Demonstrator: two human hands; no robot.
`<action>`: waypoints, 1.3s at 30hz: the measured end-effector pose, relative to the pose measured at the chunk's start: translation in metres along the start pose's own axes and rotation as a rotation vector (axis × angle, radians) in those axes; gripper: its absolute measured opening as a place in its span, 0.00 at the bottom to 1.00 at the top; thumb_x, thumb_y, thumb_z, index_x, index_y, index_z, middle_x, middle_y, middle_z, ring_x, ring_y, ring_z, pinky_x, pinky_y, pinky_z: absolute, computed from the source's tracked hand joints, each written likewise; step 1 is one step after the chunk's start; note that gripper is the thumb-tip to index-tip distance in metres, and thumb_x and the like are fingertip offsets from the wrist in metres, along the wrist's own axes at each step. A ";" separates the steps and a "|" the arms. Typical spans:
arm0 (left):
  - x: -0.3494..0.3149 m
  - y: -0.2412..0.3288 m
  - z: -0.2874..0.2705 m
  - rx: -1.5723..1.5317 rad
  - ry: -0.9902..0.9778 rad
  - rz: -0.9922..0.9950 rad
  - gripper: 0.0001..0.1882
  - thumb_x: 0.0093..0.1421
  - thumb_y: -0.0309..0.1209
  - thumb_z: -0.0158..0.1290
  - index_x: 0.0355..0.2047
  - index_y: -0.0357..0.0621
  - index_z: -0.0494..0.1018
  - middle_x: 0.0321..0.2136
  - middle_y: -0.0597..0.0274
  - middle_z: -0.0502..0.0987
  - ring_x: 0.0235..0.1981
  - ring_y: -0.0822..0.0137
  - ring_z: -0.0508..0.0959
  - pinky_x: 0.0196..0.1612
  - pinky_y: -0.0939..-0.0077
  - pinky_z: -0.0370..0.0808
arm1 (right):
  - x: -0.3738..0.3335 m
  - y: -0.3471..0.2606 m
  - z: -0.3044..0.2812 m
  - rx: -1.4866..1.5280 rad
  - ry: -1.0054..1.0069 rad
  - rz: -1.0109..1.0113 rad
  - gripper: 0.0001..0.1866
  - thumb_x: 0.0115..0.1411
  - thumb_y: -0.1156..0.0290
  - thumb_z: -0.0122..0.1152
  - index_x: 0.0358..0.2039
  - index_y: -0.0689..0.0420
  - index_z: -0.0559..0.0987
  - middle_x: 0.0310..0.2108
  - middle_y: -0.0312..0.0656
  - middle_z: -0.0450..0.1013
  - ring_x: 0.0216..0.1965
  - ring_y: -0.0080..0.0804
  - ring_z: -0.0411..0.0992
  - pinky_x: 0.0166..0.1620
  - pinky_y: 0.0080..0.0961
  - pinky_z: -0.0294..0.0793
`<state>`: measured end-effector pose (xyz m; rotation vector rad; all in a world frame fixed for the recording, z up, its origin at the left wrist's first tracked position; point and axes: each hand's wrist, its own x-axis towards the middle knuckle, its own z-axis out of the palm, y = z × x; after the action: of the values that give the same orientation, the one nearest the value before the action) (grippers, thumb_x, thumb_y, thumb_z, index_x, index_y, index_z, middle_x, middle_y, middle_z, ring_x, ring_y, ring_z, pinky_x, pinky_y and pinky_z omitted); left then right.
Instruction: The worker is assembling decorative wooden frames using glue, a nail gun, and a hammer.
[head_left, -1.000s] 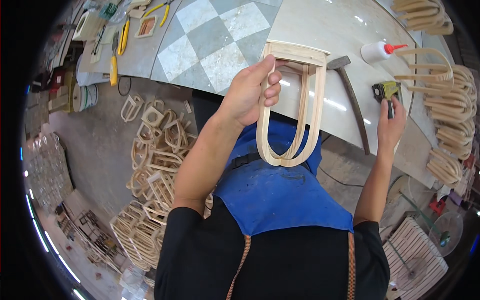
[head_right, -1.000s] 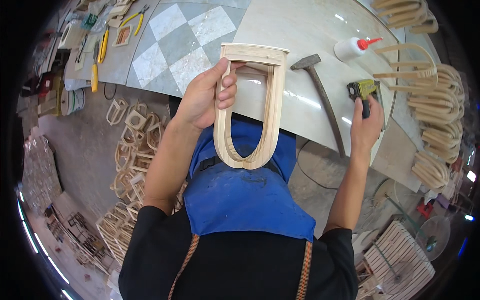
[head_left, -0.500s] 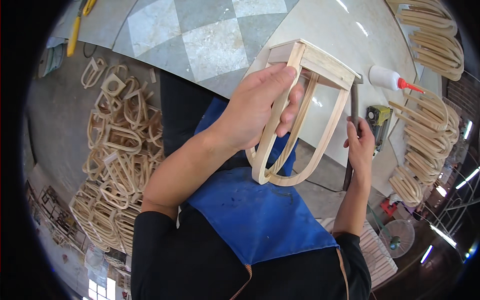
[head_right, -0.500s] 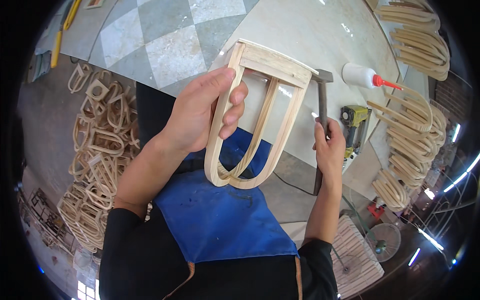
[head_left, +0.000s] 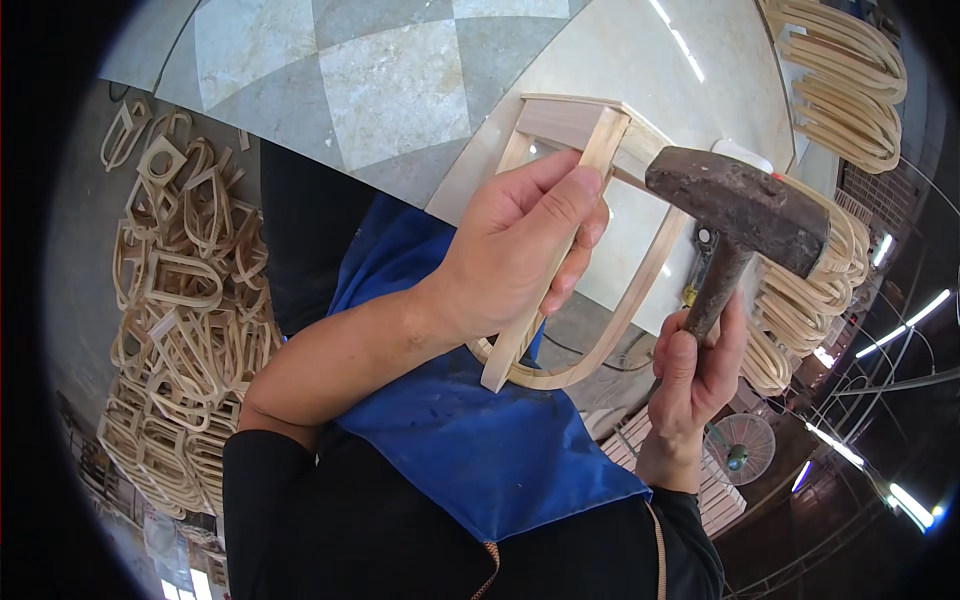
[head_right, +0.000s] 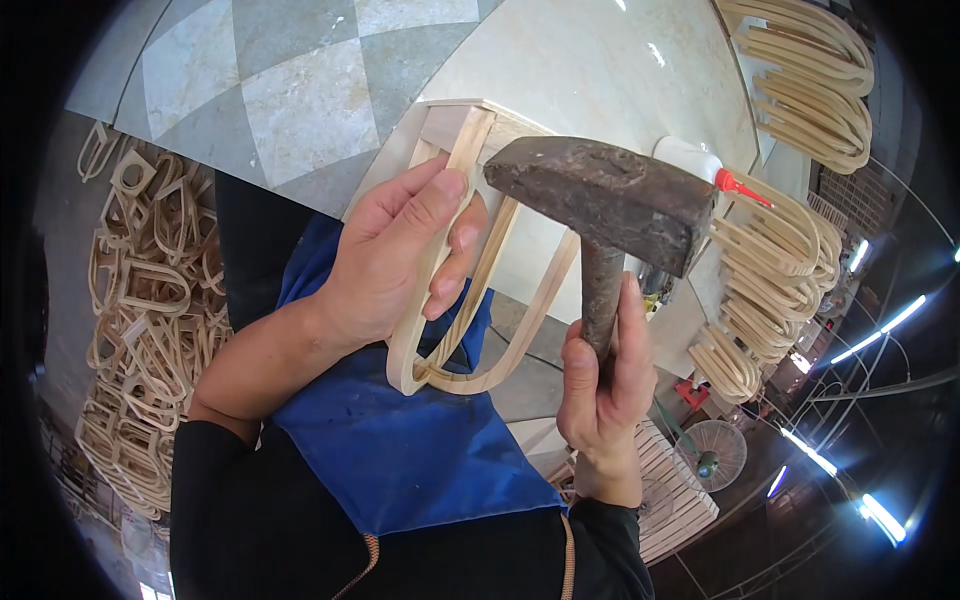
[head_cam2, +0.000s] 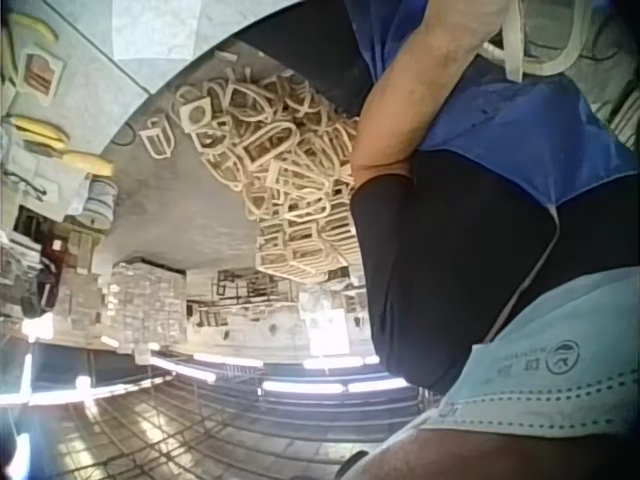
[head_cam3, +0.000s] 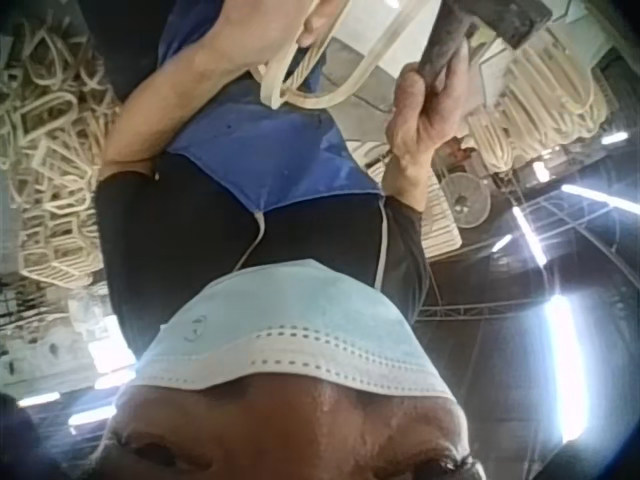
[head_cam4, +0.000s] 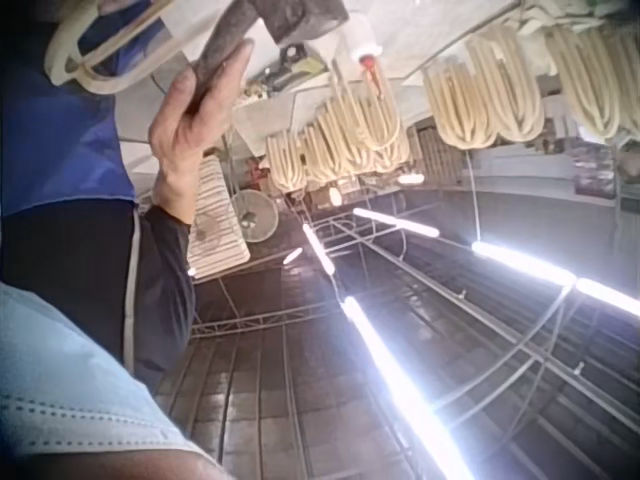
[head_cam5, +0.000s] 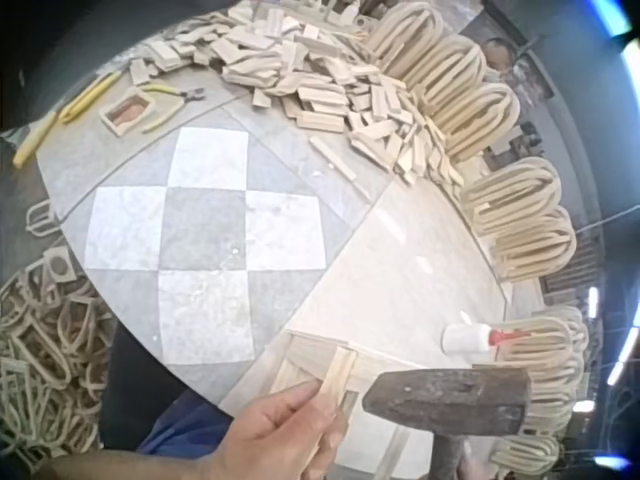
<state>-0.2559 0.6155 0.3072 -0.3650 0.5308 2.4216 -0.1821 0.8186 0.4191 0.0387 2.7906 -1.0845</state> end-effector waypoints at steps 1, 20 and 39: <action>0.000 0.000 0.000 -0.004 -0.003 -0.001 0.14 0.77 0.37 0.44 0.35 0.44 0.70 0.24 0.68 0.72 0.14 0.80 0.66 0.15 0.84 0.65 | 0.002 -0.001 0.001 -0.076 -0.024 -0.026 0.33 0.67 0.82 0.52 0.72 0.66 0.58 0.41 0.47 0.78 0.29 0.25 0.74 0.33 0.18 0.73; -0.001 0.000 0.005 -0.021 0.038 0.028 0.13 0.76 0.36 0.45 0.36 0.44 0.71 0.25 0.69 0.71 0.14 0.82 0.65 0.14 0.86 0.63 | 0.016 -0.007 0.011 -0.266 -0.016 -0.165 0.32 0.64 0.85 0.54 0.69 0.71 0.62 0.62 0.61 0.71 0.41 0.39 0.79 0.43 0.27 0.79; -0.001 0.000 0.004 -0.005 0.019 0.032 0.13 0.77 0.36 0.45 0.35 0.44 0.70 0.25 0.69 0.71 0.14 0.82 0.64 0.14 0.85 0.64 | 0.020 -0.008 0.016 -0.368 0.005 -0.249 0.32 0.67 0.83 0.51 0.71 0.69 0.59 0.53 0.54 0.76 0.35 0.29 0.75 0.40 0.20 0.76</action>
<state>-0.2561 0.6169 0.3114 -0.3852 0.5426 2.4525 -0.2003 0.8014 0.4093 -0.3544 3.0089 -0.5929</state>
